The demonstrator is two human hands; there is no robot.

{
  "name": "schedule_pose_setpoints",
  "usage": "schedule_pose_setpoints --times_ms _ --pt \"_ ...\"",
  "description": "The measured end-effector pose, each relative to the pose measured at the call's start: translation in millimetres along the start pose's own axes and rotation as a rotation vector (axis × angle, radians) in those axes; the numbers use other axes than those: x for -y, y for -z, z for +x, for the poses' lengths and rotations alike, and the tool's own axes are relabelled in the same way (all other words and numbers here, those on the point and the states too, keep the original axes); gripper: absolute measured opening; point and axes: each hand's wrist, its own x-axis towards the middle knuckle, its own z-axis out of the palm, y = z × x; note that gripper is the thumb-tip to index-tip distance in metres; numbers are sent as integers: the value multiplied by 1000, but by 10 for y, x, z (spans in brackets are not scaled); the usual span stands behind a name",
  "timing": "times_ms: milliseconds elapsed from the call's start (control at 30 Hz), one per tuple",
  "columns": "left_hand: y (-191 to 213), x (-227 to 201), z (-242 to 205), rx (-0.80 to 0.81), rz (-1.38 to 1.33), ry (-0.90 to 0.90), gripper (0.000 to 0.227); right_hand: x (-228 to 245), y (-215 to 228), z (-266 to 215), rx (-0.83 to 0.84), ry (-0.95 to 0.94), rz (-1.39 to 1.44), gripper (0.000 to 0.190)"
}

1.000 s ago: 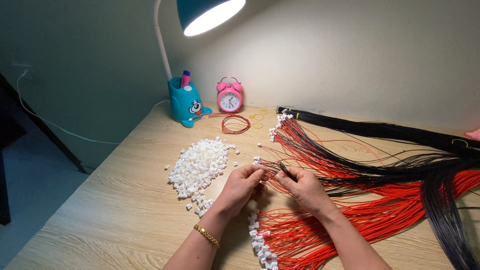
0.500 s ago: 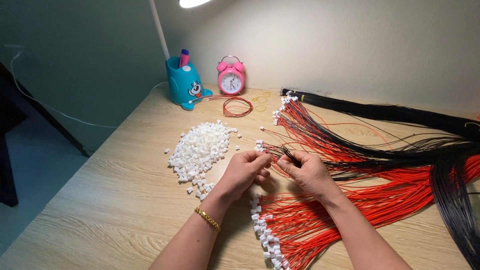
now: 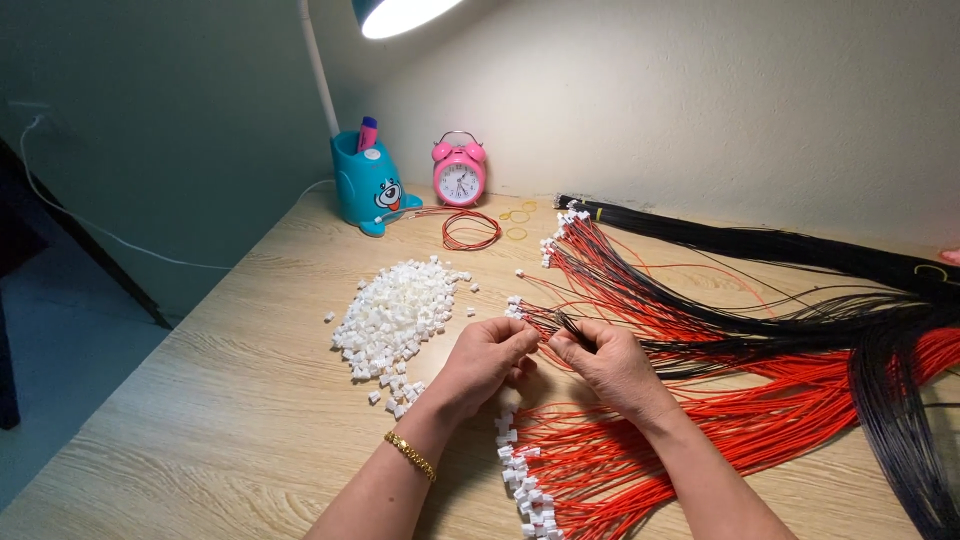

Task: The person inserts white plastic connectors onto the ends of red and black wires. They repeatedly pick up a connector and slide it onto a wire, then place the finished wire into a growing bundle on the table.

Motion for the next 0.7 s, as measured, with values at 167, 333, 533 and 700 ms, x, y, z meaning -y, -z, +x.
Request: schedule_pose_setpoints --times_ms 167,333,533,700 --pt "7 3 14 0 73 -35 17 2 24 10 -9 -4 -46 8" --pt "28 89 59 3 108 -52 17 -34 1 -15 -13 -9 -53 8" --pt "129 -427 -299 20 279 -69 36 -84 89 -10 11 5 30 11" --pt "214 -730 -638 256 943 -7 37 -57 106 -43 3 12 82 12"
